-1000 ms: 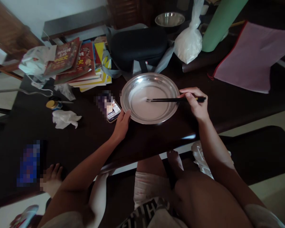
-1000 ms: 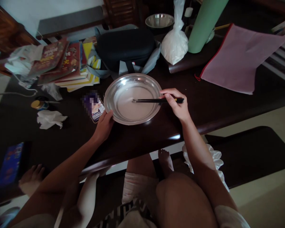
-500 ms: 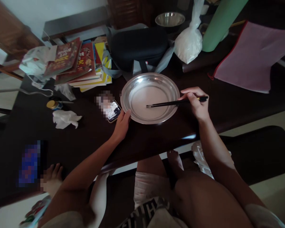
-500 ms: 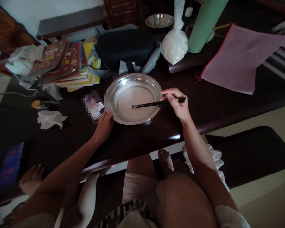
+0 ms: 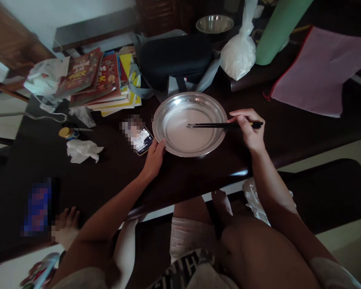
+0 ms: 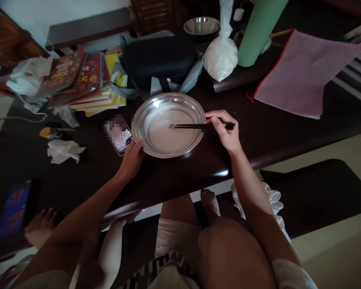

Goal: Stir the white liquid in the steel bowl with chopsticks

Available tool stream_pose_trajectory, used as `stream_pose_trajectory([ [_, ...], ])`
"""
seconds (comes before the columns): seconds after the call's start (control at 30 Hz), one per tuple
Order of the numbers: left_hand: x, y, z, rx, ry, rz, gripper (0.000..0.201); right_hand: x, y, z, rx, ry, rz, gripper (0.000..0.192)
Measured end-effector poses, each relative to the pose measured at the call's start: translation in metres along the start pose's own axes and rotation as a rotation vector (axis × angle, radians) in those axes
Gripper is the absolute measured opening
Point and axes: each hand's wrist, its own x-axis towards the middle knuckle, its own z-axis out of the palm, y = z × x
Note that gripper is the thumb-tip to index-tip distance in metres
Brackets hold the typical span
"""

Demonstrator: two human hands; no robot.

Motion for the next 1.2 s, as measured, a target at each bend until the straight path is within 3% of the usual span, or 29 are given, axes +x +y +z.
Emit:
stream_pose_trajectory([
  [0.07, -0.0007, 0.0014, 0.0005, 0.015, 0.002, 0.001, 0.036, 0.0003, 0.0004, 0.0000, 0.041, 0.025, 0.003, 0.026],
  [0.23, -0.0002, 0.0008, 0.0007, 0.025, 0.017, 0.004, 0.036, 0.0004, -0.0005, 0.0013, 0.027, -0.069, 0.017, 0.026],
  [0.4, 0.0007, -0.0022, -0.0002, 0.021, -0.002, 0.017, 0.037, 0.0003, 0.0000, 0.0002, 0.052, 0.031, 0.018, 0.028],
  [0.57, 0.0002, -0.0006, 0.0000, -0.016, 0.011, -0.013, 0.035, -0.0004, -0.0001, 0.0003, 0.013, -0.091, -0.006, 0.024],
  [0.7, 0.0004, 0.0000, 0.0001, -0.013, 0.011, -0.004, 0.034, -0.0002, 0.0016, -0.0007, 0.027, 0.009, 0.003, 0.025],
  [0.9, 0.0003, -0.0002, 0.0002, -0.004, -0.002, -0.002, 0.038, -0.0001, 0.0011, -0.0001, 0.032, -0.087, 0.008, 0.023],
  [1.03, 0.0003, -0.0006, 0.0003, 0.013, -0.007, 0.010, 0.038, 0.0001, 0.0010, -0.0008, 0.034, -0.004, 0.003, 0.024],
  [1.2, -0.0005, 0.0013, 0.0010, -0.059, 0.000, -0.013, 0.037, -0.0001, 0.0014, -0.0002, 0.051, -0.074, -0.008, 0.023],
])
